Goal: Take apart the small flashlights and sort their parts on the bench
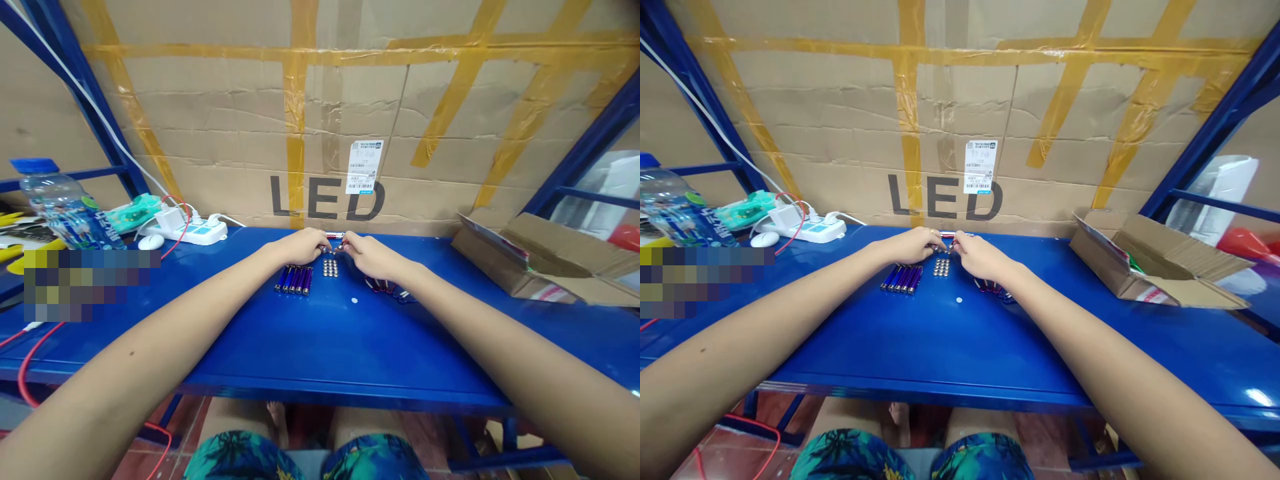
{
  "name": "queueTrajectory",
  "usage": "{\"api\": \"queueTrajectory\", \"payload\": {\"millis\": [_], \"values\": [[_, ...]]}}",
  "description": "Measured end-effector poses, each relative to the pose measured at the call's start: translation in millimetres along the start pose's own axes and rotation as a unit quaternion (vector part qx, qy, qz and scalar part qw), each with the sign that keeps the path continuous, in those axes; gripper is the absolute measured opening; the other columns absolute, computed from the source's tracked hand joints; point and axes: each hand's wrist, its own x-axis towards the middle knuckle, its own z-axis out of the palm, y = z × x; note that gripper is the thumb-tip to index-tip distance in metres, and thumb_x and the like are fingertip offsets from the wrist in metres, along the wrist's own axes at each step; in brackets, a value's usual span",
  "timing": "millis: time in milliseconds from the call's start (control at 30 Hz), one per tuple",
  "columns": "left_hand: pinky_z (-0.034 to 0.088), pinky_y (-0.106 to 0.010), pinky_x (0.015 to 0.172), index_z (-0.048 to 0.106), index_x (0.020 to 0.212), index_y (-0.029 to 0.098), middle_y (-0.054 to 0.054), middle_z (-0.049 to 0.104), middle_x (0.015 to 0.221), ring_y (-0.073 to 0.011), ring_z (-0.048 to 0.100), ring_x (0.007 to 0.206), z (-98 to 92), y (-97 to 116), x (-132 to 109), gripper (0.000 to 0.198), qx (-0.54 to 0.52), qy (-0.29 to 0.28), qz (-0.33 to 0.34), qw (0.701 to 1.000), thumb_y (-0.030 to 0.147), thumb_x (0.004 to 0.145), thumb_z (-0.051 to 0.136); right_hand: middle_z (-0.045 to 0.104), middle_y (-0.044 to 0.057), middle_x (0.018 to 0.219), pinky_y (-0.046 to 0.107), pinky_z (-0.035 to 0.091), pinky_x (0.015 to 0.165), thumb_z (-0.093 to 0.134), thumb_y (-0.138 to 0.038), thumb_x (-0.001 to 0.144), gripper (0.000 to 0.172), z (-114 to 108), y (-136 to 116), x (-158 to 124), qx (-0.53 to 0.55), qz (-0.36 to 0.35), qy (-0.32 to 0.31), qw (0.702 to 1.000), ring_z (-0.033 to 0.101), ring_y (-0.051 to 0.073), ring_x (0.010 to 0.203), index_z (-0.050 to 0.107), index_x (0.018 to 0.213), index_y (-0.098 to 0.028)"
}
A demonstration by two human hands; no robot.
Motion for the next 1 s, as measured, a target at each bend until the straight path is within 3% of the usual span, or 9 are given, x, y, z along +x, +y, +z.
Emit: {"api": "queueTrajectory", "payload": {"millis": [367, 1000], "values": [[0.044, -0.036, 0.1, 0.069, 0.124, 0.022, -0.008, 0.065, 0.13, -0.024, 0.059, 0.118, 1.7, -1, -1, 0.046, 0.013, -0.016, -0.014, 1.0, 0.01, 0.087, 0.045, 0.065, 0.01, 0.091, 0.03, 0.036, 0.064, 0.034, -0.026, 0.1, 0.017, 2, 2, 5, 0.023, -0.011, -0.012, 1.0, 0.057, 0.021, 0.077, 0.049, 0.094, -0.021], [0.045, -0.032, 0.083, 0.073, 0.107, 0.019, -0.007, 0.073, 0.094, -0.0198, 0.064, 0.084, -3.1, 5, -2, 0.039, -0.032, -0.038, -0.026, 0.998, 0.009, 0.078, 0.049, 0.068, 0.007, 0.09, 0.032, 0.042, 0.071, 0.036, -0.026, 0.099, 0.019, 1, 0, -8, 0.09, 0.013, -0.006, 0.996, 0.06, 0.021, 0.077, 0.054, 0.097, -0.02]]}}
